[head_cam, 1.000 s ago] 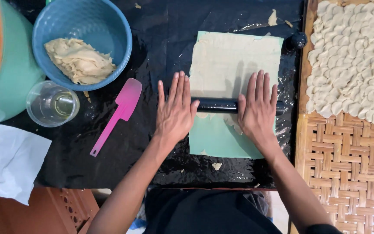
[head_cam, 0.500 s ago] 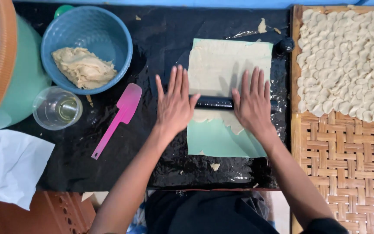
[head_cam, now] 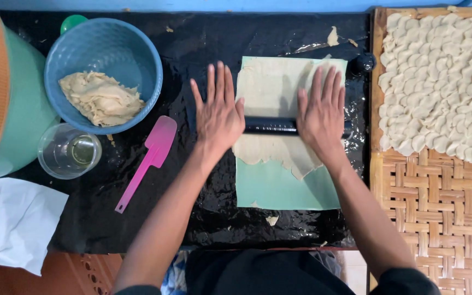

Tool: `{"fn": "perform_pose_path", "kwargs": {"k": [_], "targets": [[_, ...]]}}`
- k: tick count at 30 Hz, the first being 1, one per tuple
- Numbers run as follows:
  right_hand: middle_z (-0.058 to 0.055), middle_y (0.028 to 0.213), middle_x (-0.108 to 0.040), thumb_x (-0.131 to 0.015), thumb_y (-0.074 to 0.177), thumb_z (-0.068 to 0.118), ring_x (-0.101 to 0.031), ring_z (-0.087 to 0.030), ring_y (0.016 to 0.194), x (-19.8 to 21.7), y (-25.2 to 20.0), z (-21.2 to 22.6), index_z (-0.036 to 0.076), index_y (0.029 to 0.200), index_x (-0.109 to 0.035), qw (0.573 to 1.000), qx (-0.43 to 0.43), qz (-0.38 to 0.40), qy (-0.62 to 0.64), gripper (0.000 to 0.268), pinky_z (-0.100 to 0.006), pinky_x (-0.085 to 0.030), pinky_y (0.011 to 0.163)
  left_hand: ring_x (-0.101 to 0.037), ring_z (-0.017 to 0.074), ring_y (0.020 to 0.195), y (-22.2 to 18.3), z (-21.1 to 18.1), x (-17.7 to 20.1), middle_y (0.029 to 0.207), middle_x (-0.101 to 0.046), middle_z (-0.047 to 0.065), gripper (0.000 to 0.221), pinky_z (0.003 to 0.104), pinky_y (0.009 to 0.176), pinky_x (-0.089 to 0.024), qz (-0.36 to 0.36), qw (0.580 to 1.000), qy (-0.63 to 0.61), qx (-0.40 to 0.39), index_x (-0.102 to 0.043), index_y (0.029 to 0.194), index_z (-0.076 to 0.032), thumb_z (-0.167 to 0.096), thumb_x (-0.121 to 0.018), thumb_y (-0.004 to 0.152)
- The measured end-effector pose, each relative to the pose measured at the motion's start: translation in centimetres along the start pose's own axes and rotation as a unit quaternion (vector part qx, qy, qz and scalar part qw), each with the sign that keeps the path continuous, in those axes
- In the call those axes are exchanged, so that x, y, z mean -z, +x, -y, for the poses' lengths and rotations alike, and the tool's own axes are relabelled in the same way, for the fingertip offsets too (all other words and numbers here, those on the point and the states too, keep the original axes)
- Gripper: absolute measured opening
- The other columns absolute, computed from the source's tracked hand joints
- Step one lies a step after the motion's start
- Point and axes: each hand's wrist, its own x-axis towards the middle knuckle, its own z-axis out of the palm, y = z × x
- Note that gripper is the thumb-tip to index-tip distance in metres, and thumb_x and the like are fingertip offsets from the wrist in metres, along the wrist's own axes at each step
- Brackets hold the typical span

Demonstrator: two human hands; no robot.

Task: Rolling and spreading dough onto a green mat using a rolling pin and spatula to create thin crackers.

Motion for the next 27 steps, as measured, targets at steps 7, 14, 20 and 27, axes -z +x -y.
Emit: {"fn": "perform_pose_path", "kwargs": {"k": [7, 14, 20, 27], "targets": [[-0.035, 0.167, -0.02, -0.025, 0.112, 0.04, -0.014, -0.047, 0.159, 0.2, -5.9, 0.2, -0.012, 0.16, -0.023, 0.998, 0.008, 0.039, -0.054, 0.071, -0.058, -0.011, 0.129, -0.016, 0.0336, 0.16, -6.2, -1.3, 1.4, 0.169, -0.024, 0.026, 0.07, 0.064, 0.126, -0.003, 0.001, 1.0, -0.021, -0.019, -0.031, 0.158, 0.011, -0.037, -0.037, 0.108], [-0.039, 0.163, -0.018, -0.026, 0.112, 0.043, -0.012, -0.051, 0.153, 0.4, -1.0, 0.3, -0.011, 0.159, -0.024, 0.998, -0.021, 0.045, -0.028, 0.072, -0.058, -0.01, 0.124, -0.016, 0.0378, 0.155, -1.3, -0.4, 0.3, 0.164, -0.026, 0.028, 0.072, 0.068, 0.121, -0.001, -0.004, 0.999, -0.03, -0.014, -0.03, 0.156, 0.012, -0.041, -0.037, 0.108], [-0.035, 0.166, -0.022, -0.027, 0.113, 0.037, -0.016, -0.047, 0.158, 0.4, -6.4, 0.7, -0.013, 0.159, -0.026, 0.998, 0.006, 0.045, -0.039, 0.068, -0.057, -0.009, 0.128, -0.017, 0.0333, 0.16, -6.5, -1.0, 0.9, 0.168, -0.027, 0.022, 0.068, 0.067, 0.124, -0.003, 0.018, 0.998, 0.044, -0.029, -0.03, 0.158, 0.008, -0.039, -0.037, 0.11], [-0.036, 0.165, -0.025, -0.036, 0.111, 0.034, -0.018, -0.047, 0.157, 1.5, -12.6, 1.4, -0.018, 0.156, -0.027, 0.998, 0.044, 0.024, -0.045, 0.07, -0.059, -0.01, 0.127, -0.019, 0.0318, 0.158, -12.9, -2.0, 2.6, 0.168, -0.026, 0.02, 0.071, 0.067, 0.123, -0.009, 0.016, 0.999, -0.022, -0.033, -0.028, 0.159, 0.006, -0.039, -0.046, 0.107]]}}
